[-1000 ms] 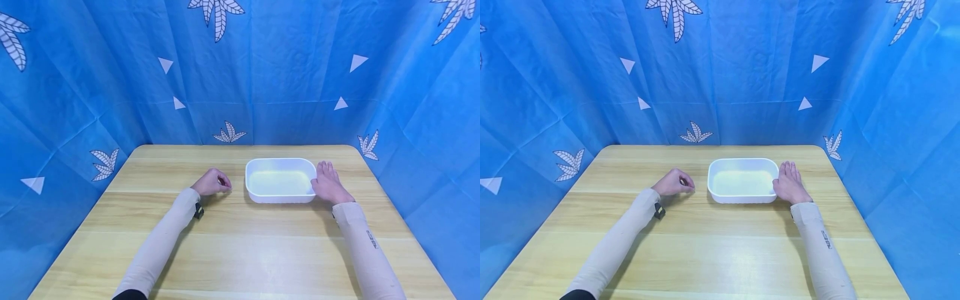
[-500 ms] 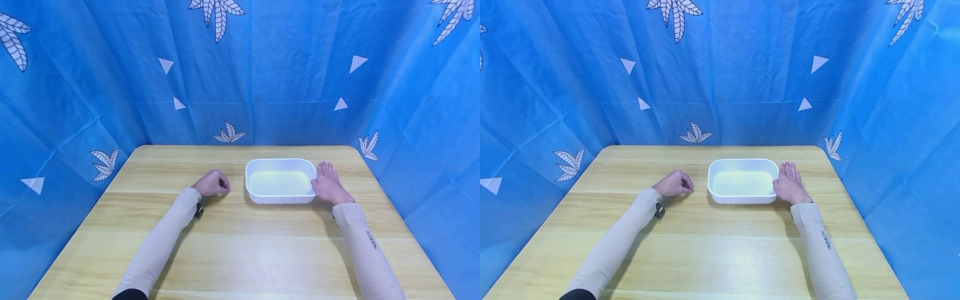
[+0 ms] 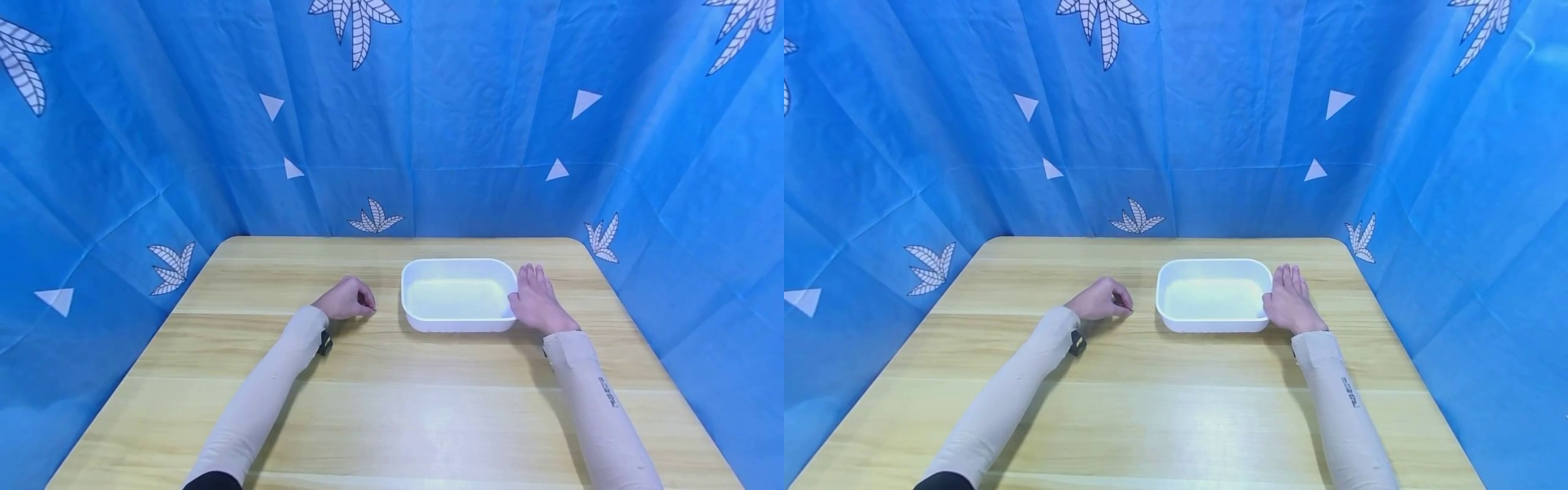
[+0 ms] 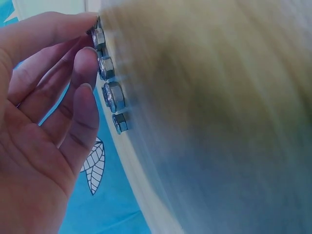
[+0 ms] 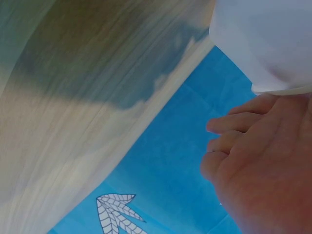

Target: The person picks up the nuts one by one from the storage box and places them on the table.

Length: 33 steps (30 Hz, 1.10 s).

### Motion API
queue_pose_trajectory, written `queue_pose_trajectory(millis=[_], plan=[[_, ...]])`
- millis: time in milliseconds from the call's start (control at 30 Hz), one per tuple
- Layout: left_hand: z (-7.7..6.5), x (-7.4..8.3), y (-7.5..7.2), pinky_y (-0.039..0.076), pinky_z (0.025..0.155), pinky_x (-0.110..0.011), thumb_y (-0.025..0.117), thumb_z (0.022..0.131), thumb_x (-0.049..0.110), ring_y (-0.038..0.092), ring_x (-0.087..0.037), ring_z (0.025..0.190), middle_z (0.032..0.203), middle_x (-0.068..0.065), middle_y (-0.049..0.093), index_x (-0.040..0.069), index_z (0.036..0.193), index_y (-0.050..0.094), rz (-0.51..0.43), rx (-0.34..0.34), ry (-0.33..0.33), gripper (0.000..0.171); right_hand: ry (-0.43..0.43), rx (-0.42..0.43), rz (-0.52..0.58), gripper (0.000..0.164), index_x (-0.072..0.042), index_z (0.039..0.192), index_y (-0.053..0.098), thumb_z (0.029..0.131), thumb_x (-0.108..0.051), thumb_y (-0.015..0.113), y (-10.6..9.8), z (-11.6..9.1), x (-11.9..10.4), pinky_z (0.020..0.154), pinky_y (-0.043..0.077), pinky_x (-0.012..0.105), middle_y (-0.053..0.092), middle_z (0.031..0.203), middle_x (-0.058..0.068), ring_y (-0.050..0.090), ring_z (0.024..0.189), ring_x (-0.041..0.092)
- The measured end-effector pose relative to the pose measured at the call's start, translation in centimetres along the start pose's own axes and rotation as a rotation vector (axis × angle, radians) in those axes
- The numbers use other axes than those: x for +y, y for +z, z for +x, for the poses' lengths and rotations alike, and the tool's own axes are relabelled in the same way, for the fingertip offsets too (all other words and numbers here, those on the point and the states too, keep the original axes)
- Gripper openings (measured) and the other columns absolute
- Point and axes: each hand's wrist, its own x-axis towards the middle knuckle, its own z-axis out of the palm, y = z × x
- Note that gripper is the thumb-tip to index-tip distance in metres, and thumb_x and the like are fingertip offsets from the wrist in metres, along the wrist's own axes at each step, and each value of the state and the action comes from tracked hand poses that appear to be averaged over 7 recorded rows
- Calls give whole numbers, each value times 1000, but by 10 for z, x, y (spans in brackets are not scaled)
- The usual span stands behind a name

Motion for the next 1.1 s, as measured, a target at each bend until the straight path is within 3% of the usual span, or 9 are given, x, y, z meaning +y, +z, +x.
queue_pose_trajectory(millis=[367, 567, 700, 867, 1000, 1100], plan=[[0, 0, 0, 59, 73, -23, 82, 83, 5, 67, -10, 76, 85, -1, 78, 12, 86, 79, -2, -3, 16, 8, -2, 14, -6, 72, 21, 155, 3, 105, -22, 32, 1, 1, 0, 127, -1, 69, -4, 166, 41, -7, 154, 59], [-4, -1, -2, 58, 75, -26, 84, 83, 10, 66, -12, 81, 90, -1, 77, 11, 91, 79, -44, 25, -9, 9, -2, -4, -6, 72, 20, 155, 2, 106, -23, 31, 2, 2, 2, 126, -2, 68, -6, 166, 40, -9, 154, 59], [-13, 3, -7, 56, 71, -30, 83, 85, 15, 65, -16, 82, 94, -1, 75, 11, 98, 79, -78, 99, -20, 14, 0, -12, -16, 72, 20, 155, -1, 106, -24, 29, -1, 3, 3, 127, -3, 68, -8, 166, 39, -11, 154, 58], [-31, 15, -13, 56, 76, -34, 77, 91, 19, 66, -19, 91, 103, -3, 75, 8, 107, 77, -33, 252, 1, 19, 1, -1, -16, 72, 20, 155, 0, 106, -24, 29, -4, 1, 2, 127, -2, 69, -7, 166, 39, -10, 154, 58], [-46, 23, -13, 58, 94, -46, 71, 97, 23, 67, -26, 110, 121, -7, 73, 6, 121, 72, 25, 366, 15, 29, -5, -6, -15, 71, 20, 155, -1, 107, -25, 27, -7, -1, 2, 127, -3, 69, -9, 166, 39, -13, 154, 58], [-55, 31, -13, 51, 109, -52, 67, 100, 30, 61, -31, 128, 136, -10, 67, 9, 130, 67, 67, 410, -8, 37, -10, -15, -19, 72, 19, 156, -3, 109, -30, 23, -12, -1, 4, 126, -5, 69, -14, 165, 37, -17, 153, 57]])
